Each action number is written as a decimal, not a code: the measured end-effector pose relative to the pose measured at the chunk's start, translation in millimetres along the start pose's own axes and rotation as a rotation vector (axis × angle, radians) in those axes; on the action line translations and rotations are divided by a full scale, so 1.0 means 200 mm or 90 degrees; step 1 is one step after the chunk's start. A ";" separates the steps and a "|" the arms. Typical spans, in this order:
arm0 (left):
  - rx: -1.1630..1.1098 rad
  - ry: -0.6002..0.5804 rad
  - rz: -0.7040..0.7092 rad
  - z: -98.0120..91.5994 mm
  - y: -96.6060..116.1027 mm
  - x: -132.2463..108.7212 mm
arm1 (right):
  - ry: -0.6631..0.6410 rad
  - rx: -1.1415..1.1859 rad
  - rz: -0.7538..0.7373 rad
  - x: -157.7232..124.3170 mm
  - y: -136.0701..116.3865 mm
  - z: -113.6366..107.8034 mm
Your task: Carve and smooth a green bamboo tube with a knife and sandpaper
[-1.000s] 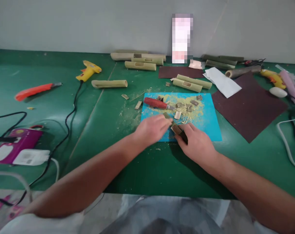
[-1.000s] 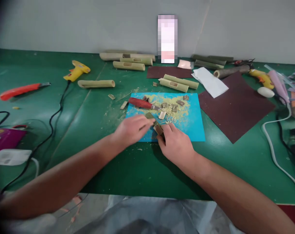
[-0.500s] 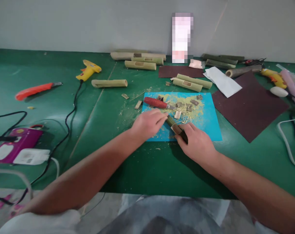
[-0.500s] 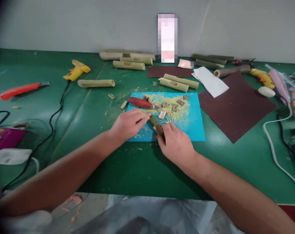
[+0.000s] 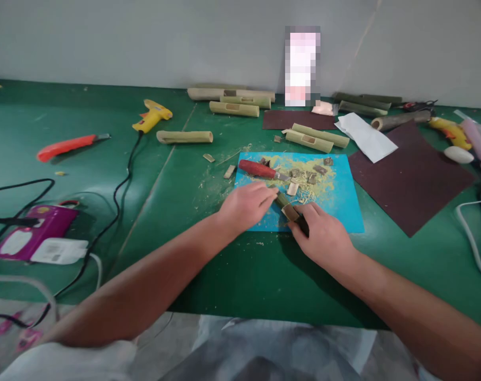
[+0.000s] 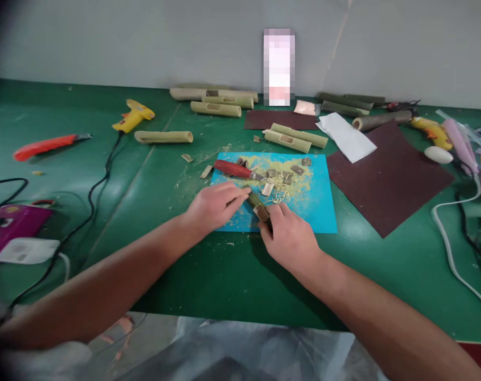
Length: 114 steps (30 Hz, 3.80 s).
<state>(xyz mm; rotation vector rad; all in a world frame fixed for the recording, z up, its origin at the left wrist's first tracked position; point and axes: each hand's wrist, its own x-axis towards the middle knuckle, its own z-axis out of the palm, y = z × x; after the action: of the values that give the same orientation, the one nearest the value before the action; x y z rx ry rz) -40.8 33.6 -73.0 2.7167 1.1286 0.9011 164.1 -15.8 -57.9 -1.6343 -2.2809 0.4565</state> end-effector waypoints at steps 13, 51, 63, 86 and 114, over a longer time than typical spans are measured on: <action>0.020 0.015 0.008 0.01 -0.01 0.00 | 0.005 0.002 -0.005 0.00 0.00 0.00; 0.035 0.010 0.006 0.01 0.00 -0.01 | -0.008 0.004 -0.005 0.00 0.00 -0.01; 0.076 -0.041 0.029 -0.01 0.02 -0.01 | -0.008 -0.008 0.004 0.00 0.00 0.00; 0.037 -0.026 0.015 0.00 -0.03 0.00 | -0.010 -0.012 0.000 0.00 0.01 0.00; -0.448 0.045 -0.424 -0.06 -0.06 0.07 | 0.072 -0.094 -0.020 0.01 0.03 -0.04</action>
<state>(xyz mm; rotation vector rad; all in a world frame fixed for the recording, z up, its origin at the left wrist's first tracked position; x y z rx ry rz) -47.1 49.1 -59.9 1.6174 1.2818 1.0138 171.8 -11.7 -52.3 -1.6434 -2.3005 0.1863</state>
